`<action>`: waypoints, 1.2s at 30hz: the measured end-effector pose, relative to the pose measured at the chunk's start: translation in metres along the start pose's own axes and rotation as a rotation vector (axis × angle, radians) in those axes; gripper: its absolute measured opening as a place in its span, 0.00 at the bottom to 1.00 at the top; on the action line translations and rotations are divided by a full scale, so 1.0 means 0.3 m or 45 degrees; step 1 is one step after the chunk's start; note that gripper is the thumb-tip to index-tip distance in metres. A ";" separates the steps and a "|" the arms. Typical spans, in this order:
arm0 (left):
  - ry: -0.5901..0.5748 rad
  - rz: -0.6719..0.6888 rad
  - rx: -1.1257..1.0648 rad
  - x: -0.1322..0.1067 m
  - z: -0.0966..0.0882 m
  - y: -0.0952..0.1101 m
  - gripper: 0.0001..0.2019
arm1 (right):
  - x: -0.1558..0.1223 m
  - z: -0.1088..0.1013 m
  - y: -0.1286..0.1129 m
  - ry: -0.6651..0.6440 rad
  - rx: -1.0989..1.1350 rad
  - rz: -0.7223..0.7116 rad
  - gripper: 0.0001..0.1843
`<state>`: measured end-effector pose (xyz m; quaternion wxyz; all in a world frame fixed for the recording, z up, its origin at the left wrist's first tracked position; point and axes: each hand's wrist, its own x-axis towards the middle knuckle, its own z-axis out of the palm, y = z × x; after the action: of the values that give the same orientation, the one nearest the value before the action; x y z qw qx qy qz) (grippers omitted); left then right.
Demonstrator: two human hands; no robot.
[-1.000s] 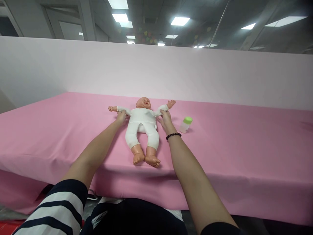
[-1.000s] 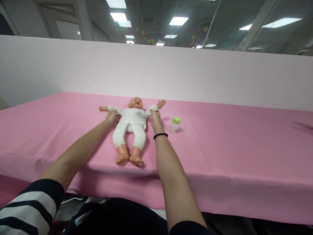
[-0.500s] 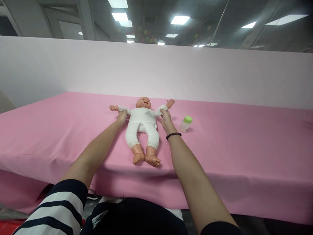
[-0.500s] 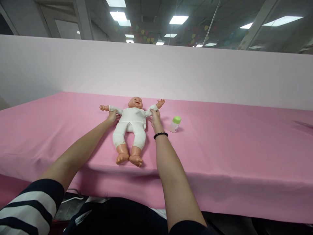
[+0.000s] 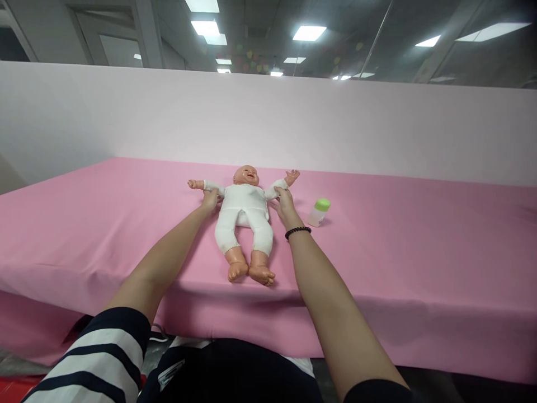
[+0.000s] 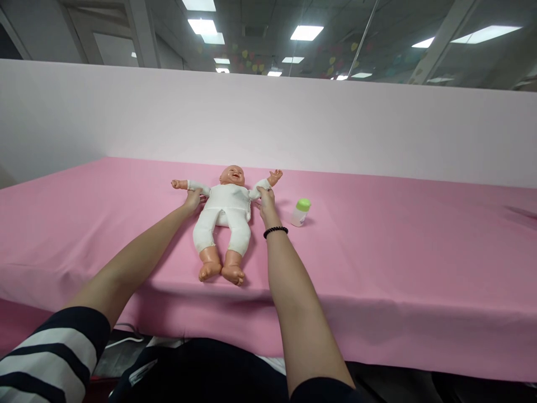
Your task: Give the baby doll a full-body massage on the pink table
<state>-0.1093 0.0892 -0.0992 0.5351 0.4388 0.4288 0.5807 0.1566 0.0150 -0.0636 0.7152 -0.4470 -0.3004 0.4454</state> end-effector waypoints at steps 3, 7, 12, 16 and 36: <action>0.032 -0.029 -0.013 -0.006 0.006 0.005 0.23 | -0.002 0.000 -0.001 0.004 0.001 0.007 0.17; 0.048 -0.023 -0.002 -0.014 0.012 0.013 0.21 | -0.001 0.000 0.002 -0.002 0.015 0.005 0.18; 0.056 -0.018 0.033 -0.016 0.017 0.017 0.22 | 0.006 -0.003 0.007 -0.008 0.011 0.006 0.18; 0.085 -0.022 0.019 -0.020 0.025 0.022 0.21 | 0.010 -0.005 0.010 -0.007 0.022 -0.001 0.18; 0.115 -0.005 0.086 -0.027 0.023 0.027 0.20 | -0.017 0.006 -0.004 -0.029 0.037 0.000 0.18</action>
<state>-0.1041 0.0810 -0.0902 0.5011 0.4292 0.4728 0.5840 0.1535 0.0108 -0.0619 0.7181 -0.4317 -0.3020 0.4548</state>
